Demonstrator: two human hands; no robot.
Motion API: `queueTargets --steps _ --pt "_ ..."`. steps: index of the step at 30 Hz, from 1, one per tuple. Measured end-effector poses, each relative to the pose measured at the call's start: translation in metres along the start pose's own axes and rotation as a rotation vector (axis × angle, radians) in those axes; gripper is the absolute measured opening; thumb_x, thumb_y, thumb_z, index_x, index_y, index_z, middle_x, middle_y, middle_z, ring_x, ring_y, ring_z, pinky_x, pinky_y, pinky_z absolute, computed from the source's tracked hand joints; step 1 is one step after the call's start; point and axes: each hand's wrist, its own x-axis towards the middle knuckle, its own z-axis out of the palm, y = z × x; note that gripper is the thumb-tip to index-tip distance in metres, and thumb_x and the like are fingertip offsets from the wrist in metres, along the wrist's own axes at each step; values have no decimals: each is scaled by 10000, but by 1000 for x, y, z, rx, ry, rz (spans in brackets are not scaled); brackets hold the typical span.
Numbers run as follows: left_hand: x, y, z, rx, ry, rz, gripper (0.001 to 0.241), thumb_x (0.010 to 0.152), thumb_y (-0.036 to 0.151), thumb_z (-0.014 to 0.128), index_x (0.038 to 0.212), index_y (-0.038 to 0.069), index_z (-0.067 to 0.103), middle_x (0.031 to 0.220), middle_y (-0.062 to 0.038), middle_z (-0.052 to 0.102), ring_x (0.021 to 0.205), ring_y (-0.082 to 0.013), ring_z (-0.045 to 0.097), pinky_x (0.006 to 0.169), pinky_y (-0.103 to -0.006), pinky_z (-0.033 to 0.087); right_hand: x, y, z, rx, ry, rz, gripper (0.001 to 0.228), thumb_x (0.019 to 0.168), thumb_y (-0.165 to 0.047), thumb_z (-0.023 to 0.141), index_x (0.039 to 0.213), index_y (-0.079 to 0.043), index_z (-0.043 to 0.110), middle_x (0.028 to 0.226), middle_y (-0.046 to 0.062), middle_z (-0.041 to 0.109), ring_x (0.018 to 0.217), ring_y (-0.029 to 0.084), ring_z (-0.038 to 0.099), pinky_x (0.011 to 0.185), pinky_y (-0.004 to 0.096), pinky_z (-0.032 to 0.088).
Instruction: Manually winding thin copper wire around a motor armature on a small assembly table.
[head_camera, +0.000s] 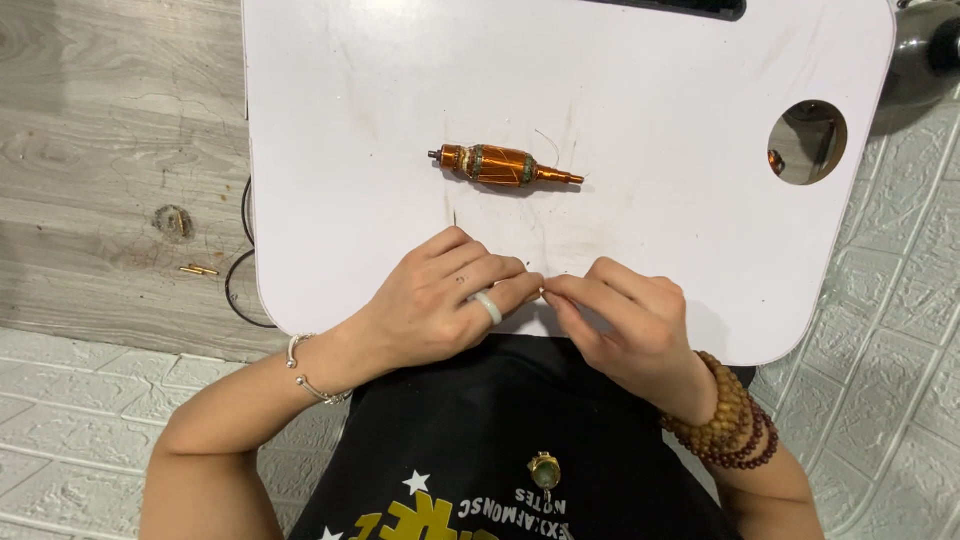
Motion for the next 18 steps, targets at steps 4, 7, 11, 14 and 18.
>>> queueTargets --steps 4,7,11,14,18 --pt "0 -3 -1 -17 21 87 169 1006 80 563 937 37 711 836 -105 661 630 -214 591 657 -332 521 0 1 3 283 -58 231 110 801 61 706 864 -25 735 450 -20 411 386 108 371 367 227 377" --pt "-7 -5 4 74 -27 186 197 1014 59 501 952 23 684 841 -117 640 607 -218 567 638 -335 514 -17 21 13 493 -108 374 66 824 59 672 849 23 721 458 -43 322 410 69 316 386 208 329" --pt "-2 -12 4 127 -74 242 211 1015 41 461 932 3 650 825 -129 598 603 -231 549 625 -339 498 -15 26 8 646 -125 489 70 854 43 643 866 55 711 472 -61 304 446 29 297 406 175 304" --pt "-3 -21 -1 115 -165 242 186 998 43 491 979 4 672 876 -126 627 639 -219 581 653 -341 495 -14 28 1 749 -86 588 90 877 45 620 915 92 687 477 -68 293 437 0 340 395 153 334" --pt "-1 -22 -7 -70 -127 82 170 997 81 526 1030 5 674 919 -125 625 710 -253 607 686 -361 508 -24 31 -4 772 4 605 85 891 55 619 924 118 666 483 -46 297 421 16 336 387 174 328"
